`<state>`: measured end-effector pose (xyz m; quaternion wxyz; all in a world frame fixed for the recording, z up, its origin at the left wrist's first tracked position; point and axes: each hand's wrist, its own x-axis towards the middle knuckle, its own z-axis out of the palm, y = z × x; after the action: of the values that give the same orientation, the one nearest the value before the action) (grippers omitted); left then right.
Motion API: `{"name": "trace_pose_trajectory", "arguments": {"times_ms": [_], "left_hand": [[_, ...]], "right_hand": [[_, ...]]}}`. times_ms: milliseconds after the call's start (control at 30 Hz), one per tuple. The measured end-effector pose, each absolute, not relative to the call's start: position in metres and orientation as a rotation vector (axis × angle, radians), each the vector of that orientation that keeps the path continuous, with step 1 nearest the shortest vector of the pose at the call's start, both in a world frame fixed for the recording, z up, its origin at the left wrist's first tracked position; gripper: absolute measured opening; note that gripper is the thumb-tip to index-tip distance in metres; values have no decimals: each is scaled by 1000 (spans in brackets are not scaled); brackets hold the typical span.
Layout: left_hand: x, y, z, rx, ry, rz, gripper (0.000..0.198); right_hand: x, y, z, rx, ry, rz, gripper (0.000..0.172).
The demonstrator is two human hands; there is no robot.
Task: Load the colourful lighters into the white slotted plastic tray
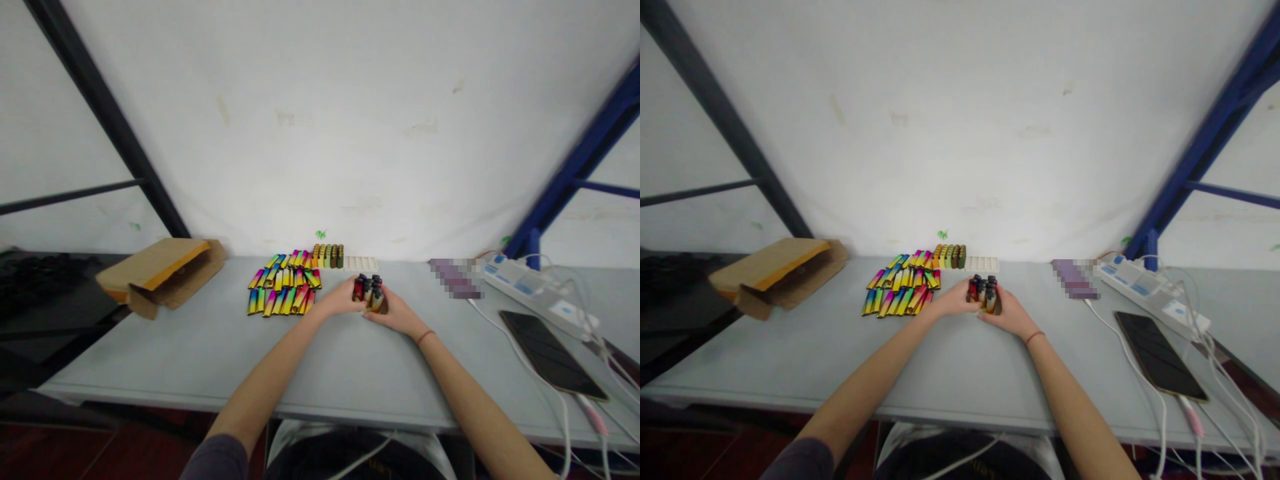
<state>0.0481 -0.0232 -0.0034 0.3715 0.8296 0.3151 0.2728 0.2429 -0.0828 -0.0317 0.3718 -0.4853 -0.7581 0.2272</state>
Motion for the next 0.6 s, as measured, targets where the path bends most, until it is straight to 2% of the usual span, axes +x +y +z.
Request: {"name": "trace_pose_trajectory", "arguments": {"times_ms": [133,467,600], "left_hand": [[54,-24,-9,2249,808,654,36],[53,-28,-6,2210,872,797,44],[54,-32,-4,2229,904,758,38]], "right_hand": [[243,-82,-32,-1211,-1952,591,69],[243,-84,-30,-1253,-1946,579,68],[243,-85,-29,-1237,-1951,592,65]]}}
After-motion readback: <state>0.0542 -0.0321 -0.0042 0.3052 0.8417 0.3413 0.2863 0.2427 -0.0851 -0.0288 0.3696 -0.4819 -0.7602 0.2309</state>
